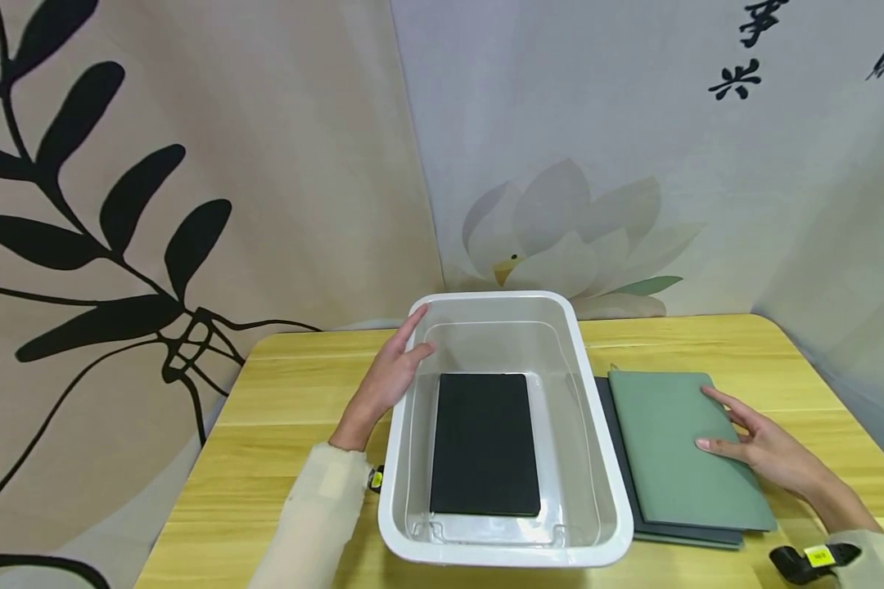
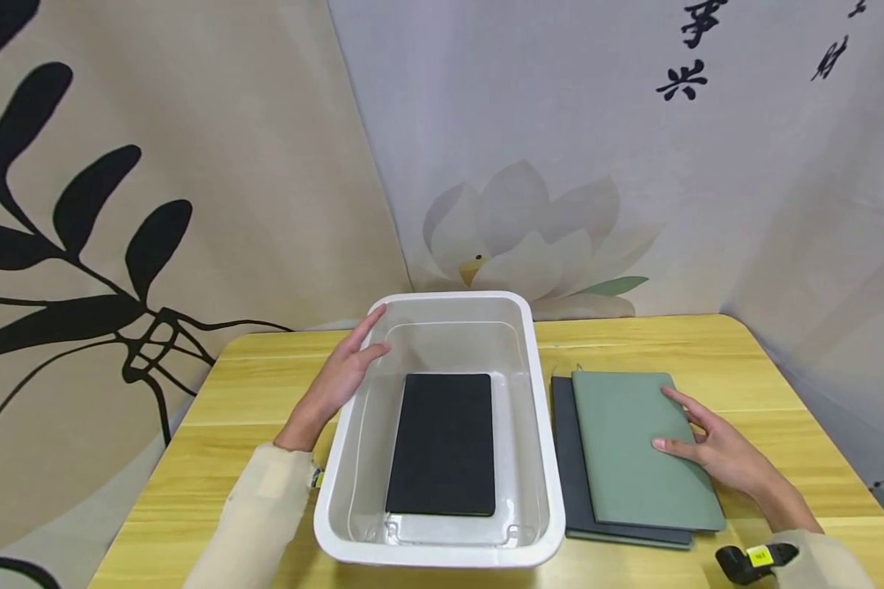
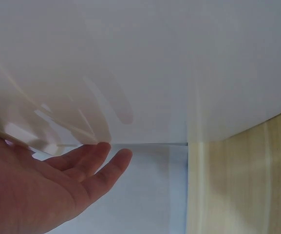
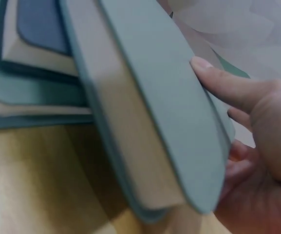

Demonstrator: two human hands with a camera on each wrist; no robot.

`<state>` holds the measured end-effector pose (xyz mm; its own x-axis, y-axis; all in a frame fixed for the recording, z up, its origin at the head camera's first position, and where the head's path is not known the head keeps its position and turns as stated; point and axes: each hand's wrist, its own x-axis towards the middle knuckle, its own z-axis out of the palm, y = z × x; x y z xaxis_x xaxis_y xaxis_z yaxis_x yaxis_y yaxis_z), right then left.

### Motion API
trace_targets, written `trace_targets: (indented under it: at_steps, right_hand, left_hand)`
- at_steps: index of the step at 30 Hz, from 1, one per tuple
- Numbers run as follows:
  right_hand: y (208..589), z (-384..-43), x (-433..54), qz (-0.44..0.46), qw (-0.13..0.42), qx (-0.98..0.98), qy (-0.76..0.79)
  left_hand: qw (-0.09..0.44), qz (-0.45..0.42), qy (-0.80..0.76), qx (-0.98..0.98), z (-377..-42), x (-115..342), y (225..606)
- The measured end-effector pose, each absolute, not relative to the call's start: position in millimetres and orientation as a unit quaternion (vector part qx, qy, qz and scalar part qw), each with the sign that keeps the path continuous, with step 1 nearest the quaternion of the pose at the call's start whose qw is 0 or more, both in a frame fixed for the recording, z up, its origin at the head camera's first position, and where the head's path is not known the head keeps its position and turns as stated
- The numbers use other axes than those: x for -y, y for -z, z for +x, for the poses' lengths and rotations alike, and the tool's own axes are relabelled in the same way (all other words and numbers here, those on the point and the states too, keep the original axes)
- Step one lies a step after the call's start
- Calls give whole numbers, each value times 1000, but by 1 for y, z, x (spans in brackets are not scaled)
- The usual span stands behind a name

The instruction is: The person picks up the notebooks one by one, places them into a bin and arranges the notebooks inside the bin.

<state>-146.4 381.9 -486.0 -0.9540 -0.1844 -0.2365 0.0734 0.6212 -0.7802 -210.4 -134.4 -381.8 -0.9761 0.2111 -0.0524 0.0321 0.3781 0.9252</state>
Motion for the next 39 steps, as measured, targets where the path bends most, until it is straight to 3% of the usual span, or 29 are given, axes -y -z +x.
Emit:
trace_targets:
  at_steps: [10, 21, 39]
  right_hand:
    - [482, -147, -386, -38, 161, -878, 450]
    - [475, -145, -387, -38, 187, -836, 515]
    - [455, -147, -383, -54, 157, -870, 465]
  left_hand:
    - [97, 61, -552, -826, -214, 134, 381]
    - [73, 75, -554, -826, -210, 135, 385]
    - [62, 81, -541, -835, -211, 135, 386]
